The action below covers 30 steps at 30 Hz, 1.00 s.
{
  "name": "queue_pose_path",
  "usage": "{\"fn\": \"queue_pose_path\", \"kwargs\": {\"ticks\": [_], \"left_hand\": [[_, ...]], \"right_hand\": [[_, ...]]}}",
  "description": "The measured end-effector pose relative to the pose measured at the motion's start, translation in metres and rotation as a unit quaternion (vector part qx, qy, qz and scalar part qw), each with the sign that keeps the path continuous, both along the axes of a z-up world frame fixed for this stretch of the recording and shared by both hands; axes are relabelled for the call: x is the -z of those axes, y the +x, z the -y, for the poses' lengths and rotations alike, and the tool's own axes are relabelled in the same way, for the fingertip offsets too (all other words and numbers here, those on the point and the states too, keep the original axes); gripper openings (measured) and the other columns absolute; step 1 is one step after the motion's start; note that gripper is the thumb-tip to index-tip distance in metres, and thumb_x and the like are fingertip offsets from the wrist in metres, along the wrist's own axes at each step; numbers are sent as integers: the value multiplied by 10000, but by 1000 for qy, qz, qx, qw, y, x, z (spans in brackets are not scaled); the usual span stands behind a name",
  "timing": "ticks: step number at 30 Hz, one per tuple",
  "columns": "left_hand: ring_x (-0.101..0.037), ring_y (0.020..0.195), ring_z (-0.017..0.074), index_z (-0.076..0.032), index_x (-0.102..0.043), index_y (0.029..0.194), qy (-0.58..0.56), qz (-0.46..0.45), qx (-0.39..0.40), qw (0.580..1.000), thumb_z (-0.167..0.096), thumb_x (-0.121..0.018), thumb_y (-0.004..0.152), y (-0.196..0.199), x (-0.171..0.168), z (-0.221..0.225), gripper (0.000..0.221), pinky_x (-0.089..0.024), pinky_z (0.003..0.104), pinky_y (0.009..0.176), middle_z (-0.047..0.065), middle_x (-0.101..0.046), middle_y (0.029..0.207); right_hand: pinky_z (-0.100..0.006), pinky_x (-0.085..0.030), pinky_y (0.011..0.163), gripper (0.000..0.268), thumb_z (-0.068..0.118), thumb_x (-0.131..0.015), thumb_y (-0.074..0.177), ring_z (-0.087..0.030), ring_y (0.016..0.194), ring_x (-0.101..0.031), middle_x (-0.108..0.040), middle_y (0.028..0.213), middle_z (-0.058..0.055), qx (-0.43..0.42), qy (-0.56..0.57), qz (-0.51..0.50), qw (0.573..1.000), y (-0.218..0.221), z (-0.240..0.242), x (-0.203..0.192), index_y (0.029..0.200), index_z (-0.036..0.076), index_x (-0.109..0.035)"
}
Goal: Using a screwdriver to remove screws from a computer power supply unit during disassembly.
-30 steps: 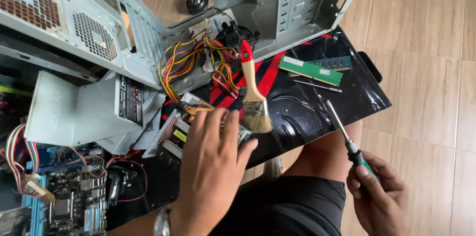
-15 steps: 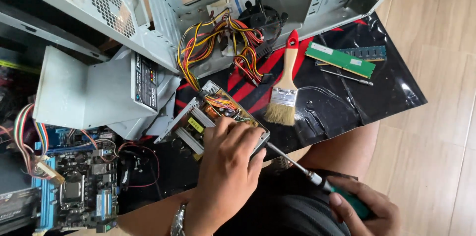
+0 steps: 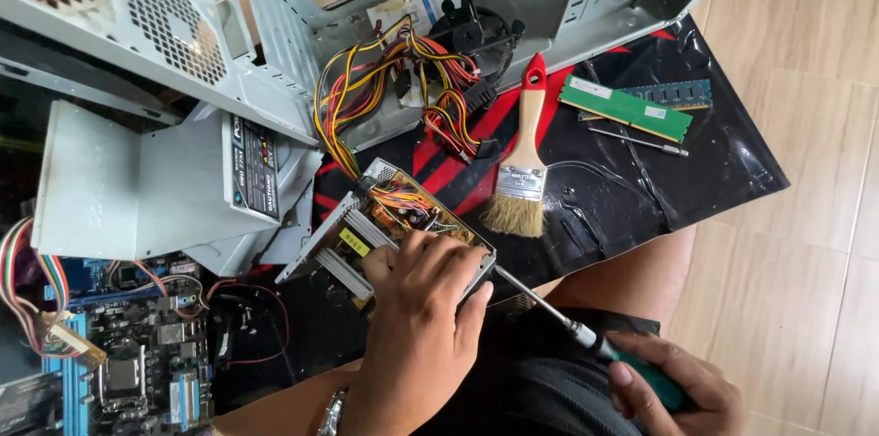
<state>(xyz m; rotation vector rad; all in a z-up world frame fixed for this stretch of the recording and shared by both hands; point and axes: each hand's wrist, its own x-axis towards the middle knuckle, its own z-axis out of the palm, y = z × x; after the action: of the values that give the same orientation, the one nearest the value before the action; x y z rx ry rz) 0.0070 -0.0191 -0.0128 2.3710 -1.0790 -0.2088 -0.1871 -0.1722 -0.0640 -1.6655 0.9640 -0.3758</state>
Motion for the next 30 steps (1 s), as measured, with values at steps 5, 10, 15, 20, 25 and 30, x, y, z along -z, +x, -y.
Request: {"fn": "queue_pose_path", "kwargs": {"ticks": [5,10,15,20,25,30], "left_hand": [[-554,963,256,-120,-654,1051,-11,6,0,1000,-176,-677,919,1,0,1,146,-329,478,836,10,-646,1008],[-533,967,255,-124,-646,1074,-4,31,2,1000,-165,-678,904,0,2,3,178,-338,477,826,4,-626,1003],[-545,1001,277,-111,-647,1068,8,52,12,999,-155,-712,861,0,6,2,221,-341,510,828,34,-615,1008],[-552,1005,276,-118,-624,994,9,42,14,999,-110,-698,850,0,8,2,162,-339,516,859,27,-636,972],[-559,1040,283,-113,-620,979,-3,24,17,1000,-86,-697,848,2,7,1,154,-335,501,852,32,-651,982],[-576,1025,284,-134,-635,1075,-40,-23,-28,999,-134,-710,853,2,2,2,234,-316,502,893,21,-694,983]], "right_hand": [[-187,-521,469,204,122,-816,748,-132,400,-684,-767,613,-104,-27,-30,-34,999,-4,2,4,924,23,-847],[-211,-483,461,191,139,-819,750,-152,376,-614,-683,467,-130,11,-20,-67,997,-8,2,8,902,26,-846],[-404,-263,407,612,214,-517,1010,-389,400,-430,-599,620,-401,61,508,-118,851,2,34,-7,1071,-309,-828],[-339,-284,375,610,252,-578,935,-265,380,-449,-522,534,-238,-64,566,-46,821,-28,50,41,1177,-265,-792],[-207,-578,661,476,322,-808,761,-15,583,-713,-799,818,107,-171,-335,-139,916,-9,2,3,1231,377,-752],[-276,-366,707,596,223,-677,1042,-197,690,-591,-746,622,-193,76,171,-218,958,24,-2,-45,587,-140,-807]]}}
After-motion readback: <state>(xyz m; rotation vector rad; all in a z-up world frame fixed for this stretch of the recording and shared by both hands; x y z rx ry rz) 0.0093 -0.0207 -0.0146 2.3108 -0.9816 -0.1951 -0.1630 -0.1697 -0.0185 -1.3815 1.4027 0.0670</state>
